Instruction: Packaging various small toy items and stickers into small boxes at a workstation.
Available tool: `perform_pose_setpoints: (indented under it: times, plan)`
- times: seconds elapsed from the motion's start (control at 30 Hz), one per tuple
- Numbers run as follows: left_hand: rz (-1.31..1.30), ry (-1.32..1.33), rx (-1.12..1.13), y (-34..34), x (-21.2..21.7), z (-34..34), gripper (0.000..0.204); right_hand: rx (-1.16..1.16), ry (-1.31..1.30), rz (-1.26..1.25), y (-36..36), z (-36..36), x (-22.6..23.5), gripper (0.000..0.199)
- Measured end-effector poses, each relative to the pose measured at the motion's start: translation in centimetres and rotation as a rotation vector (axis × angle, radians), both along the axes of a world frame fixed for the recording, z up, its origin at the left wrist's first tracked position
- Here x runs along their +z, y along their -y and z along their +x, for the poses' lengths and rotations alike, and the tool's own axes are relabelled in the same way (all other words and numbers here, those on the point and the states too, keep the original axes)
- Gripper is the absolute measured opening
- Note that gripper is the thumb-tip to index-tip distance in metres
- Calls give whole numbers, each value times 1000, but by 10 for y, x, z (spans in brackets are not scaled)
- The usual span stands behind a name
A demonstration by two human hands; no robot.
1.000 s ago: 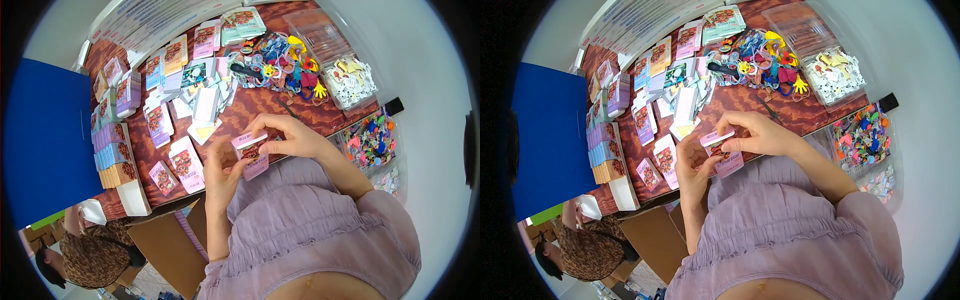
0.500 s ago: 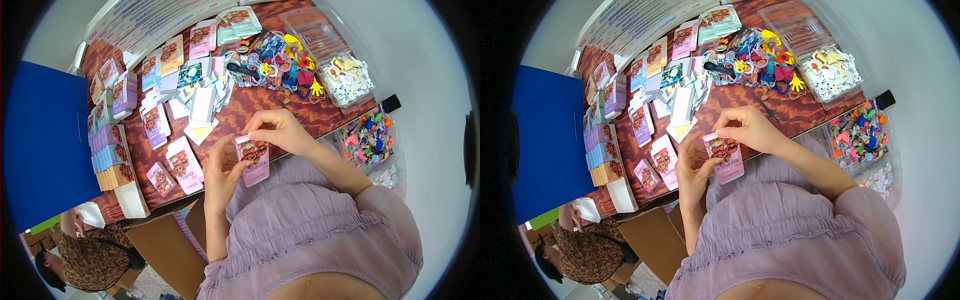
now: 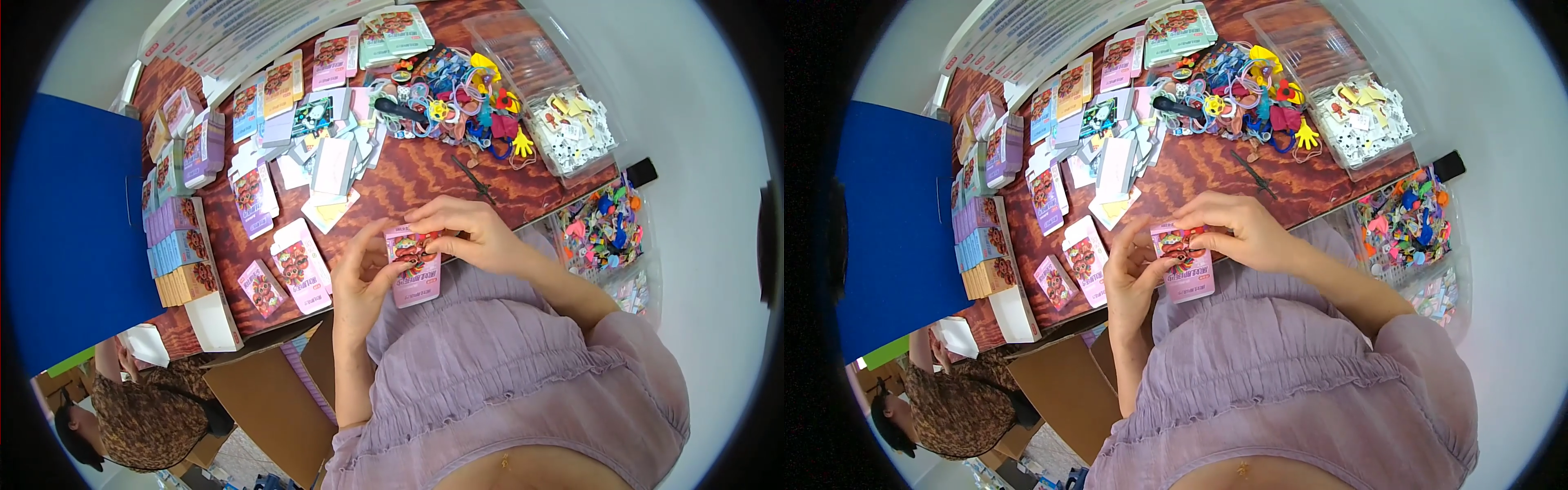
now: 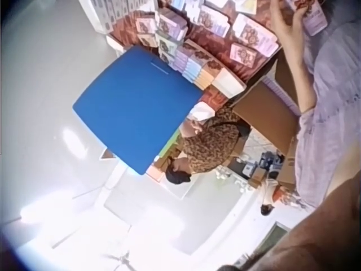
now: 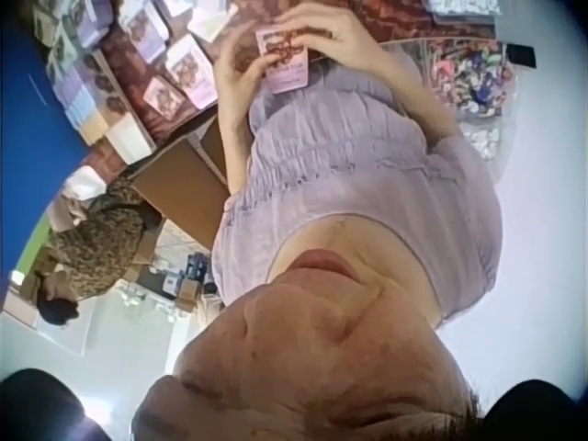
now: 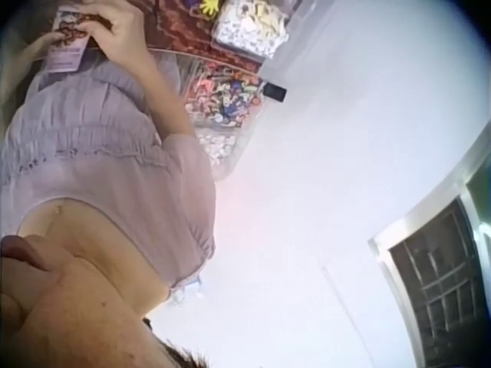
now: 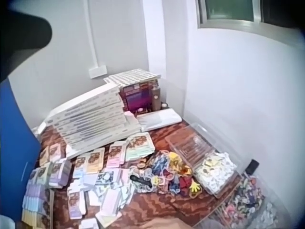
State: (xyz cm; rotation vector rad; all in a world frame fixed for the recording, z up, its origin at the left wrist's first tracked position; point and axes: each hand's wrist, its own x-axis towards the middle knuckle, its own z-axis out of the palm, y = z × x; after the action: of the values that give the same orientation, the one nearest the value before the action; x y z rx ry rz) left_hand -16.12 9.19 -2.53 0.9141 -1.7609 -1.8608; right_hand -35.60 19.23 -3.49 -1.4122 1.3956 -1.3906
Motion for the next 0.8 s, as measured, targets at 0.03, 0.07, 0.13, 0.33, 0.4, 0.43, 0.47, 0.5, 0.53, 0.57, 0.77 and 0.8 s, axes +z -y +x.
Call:
perform_pose_setpoints:
  times: [0.03, 0.07, 0.13, 0.33, 0.4, 0.43, 0.47, 0.5, 0.53, 0.57, 0.77, 0.8]
  plan:
    - [0, -1, 2, 1, -1, 1, 55, -42, -6, -2, -1, 3, -3, 16]
    - [-35, 13, -54, 4, -4, 3, 47, -43, -6, -4, -1, 4, -11, 16]
    - [-74, 25, -111, 8, -13, 5, 40, -36, 275, 150, 2, 11, -27, 14]
    - [118, -179, 99, 13, -19, 9, 60, -66, 1003, 401, 34, 22, -33, 15]
    - [-55, -83, 47, 9, -28, 13, 88, -137, 1096, 383, 47, 29, -30, 15]
    - [-58, -85, 51, 9, -31, 14, 88, -132, 1094, 382, 53, 37, -31, 15]
    - [-242, -56, 177, 8, -33, 11, 87, -93, 1036, 420, 59, 46, -32, 14]
    - [-426, -25, 304, 7, -34, 9, 86, -53, 977, 459, 66, 53, -30, 14]
    - [-240, -176, 438, 3, -32, 8, 84, 33, 848, 557, 73, 54, -27, 17]
    - [-236, -177, 438, 5, -31, 13, 84, 30, 847, 559, 84, 53, -29, 17]
    - [-176, 300, 304, 2, -17, 27, 78, -434, -996, -250, 154, 53, -52, 42]
    - [-330, 335, 313, 1, -22, 27, 78, -337, -978, -161, 156, 49, -55, 45]
